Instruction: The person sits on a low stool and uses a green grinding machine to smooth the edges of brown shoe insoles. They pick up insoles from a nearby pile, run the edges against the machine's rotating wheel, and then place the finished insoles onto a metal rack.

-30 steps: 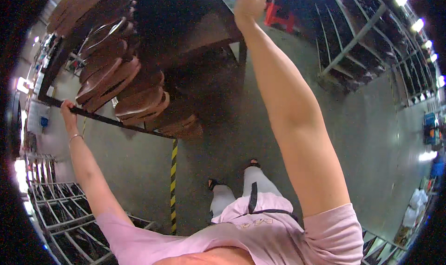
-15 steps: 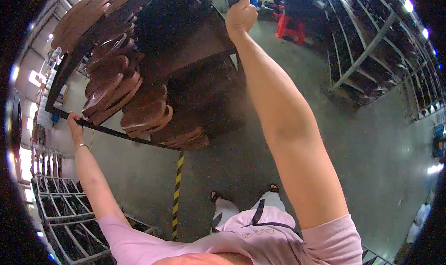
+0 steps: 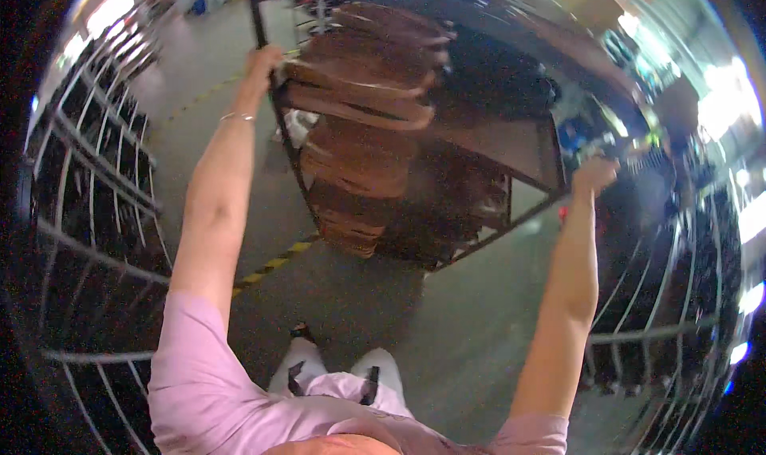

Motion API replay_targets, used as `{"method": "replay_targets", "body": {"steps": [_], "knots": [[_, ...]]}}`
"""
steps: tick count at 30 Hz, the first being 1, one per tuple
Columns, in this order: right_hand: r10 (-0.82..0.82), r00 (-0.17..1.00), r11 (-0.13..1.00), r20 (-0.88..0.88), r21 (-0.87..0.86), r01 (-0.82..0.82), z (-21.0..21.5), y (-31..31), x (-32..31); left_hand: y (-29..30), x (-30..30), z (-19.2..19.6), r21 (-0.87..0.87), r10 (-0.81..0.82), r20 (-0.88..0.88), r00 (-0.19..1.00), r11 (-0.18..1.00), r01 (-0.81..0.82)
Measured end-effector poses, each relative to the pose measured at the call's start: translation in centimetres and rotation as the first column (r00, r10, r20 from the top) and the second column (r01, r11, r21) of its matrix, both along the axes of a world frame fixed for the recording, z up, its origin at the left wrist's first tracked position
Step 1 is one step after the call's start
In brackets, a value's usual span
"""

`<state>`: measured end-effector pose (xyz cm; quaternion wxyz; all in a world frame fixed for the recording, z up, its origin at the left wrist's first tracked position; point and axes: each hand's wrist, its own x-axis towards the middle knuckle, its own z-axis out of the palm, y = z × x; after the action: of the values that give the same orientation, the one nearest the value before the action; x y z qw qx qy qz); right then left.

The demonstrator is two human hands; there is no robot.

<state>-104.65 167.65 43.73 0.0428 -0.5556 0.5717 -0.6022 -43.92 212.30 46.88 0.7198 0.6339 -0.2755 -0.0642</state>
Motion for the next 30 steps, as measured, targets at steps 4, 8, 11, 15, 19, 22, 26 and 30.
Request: {"method": "replay_targets", "body": {"steps": [4,8,11,15,19,22,26,30], "knots": [[0.529,0.514,0.795,0.675,-0.181,-0.579,9.2,-5.2,-9.5,-3.1,-6.5,2.8,-0.132,-0.093,-0.101,0.991,0.988,0.079],[0.495,0.386,0.729,0.778,-0.13,-0.672,3.7,2.6,1.2,1.1,-7.0,1.2,-0.028,0.133,-0.005,0.991,0.991,-0.133],[0.563,0.293,0.655,0.773,-0.201,-0.729,6.0,1.1,-1.5,0.9,-10.5,2.6,-0.067,0.113,-0.005,0.994,0.991,-0.113],[0.538,0.317,0.625,0.781,-0.117,-0.772,4.1,-2.0,-0.2,2.8,-10.8,2.6,-0.008,0.203,0.049,0.978,0.979,-0.203],[0.607,0.132,0.386,0.784,-0.146,-0.911,3.7,-7.7,-4.1,3.7,-12.7,3.0,0.003,0.262,0.145,0.954,0.964,-0.265],[0.574,0.187,0.44,0.797,-0.108,-0.892,0.9,-7.4,-1.1,4.7,-12.8,2.8,0.084,0.361,0.152,0.92,0.923,-0.376],[0.571,0.282,0.549,0.771,-0.104,-0.83,2.5,-10.0,-2.9,4.5,-14.7,3.3,0.154,0.42,0.203,0.885,0.879,-0.452],[0.755,-0.025,0.098,0.655,-0.15,-0.984,8.3,-8.3,-7.8,4.5,-17.2,3.3,0.099,0.272,-0.043,0.961,0.959,-0.266]]}}
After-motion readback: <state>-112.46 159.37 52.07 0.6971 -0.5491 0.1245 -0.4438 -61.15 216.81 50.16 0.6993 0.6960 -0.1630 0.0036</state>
